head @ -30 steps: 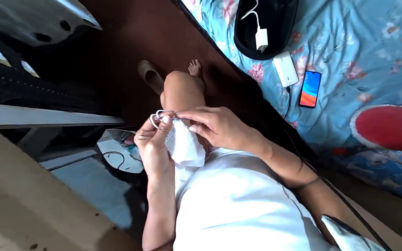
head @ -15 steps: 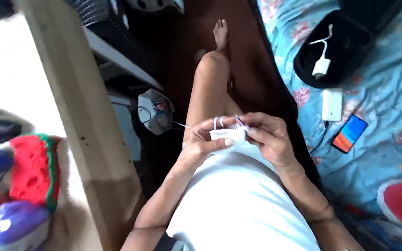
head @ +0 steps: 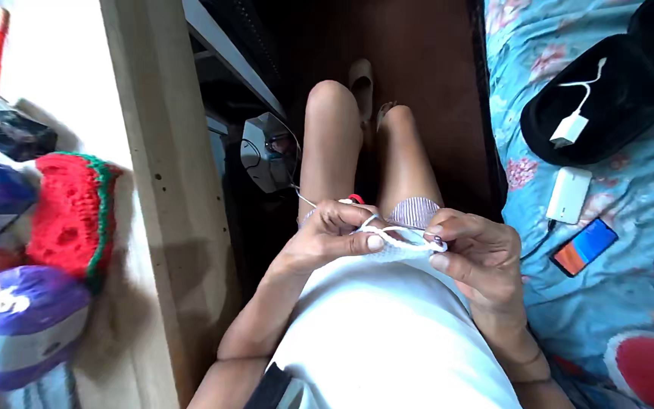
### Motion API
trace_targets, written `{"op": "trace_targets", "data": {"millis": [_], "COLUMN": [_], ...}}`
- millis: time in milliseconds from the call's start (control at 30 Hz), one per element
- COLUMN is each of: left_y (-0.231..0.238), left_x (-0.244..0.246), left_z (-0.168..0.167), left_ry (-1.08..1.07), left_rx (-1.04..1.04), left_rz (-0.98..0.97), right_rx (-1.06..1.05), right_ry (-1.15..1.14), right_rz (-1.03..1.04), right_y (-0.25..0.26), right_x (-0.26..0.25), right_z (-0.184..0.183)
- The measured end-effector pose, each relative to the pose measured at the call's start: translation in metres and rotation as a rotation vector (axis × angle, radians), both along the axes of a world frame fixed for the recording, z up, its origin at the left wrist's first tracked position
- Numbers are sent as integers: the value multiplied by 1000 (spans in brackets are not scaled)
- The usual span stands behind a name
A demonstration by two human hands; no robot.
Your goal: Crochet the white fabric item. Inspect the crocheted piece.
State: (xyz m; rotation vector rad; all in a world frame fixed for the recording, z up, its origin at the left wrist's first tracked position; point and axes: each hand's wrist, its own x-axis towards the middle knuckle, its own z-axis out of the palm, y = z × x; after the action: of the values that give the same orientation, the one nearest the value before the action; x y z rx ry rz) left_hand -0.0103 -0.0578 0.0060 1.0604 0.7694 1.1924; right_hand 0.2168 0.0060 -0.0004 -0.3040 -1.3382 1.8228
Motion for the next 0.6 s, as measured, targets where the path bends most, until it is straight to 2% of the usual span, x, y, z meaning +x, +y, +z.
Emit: {"op": "trace_targets", "data": {"millis": [167,433,600], "left_y": [3,5,1], "left_x": [-22,-46,-63], "left_z": [8,6,10], "left_ry": [266,126,289], "left_rx": [112,96,214], "left_rz": [-89,-130,-172], "right_rx": [-137,-237,-267], "right_ry": [51,22,25], "right_rz": [54,12,33], "right_y": [0,1,-4], "right_x": [-7,-17,-24], "right_z": [6,17,21]}}
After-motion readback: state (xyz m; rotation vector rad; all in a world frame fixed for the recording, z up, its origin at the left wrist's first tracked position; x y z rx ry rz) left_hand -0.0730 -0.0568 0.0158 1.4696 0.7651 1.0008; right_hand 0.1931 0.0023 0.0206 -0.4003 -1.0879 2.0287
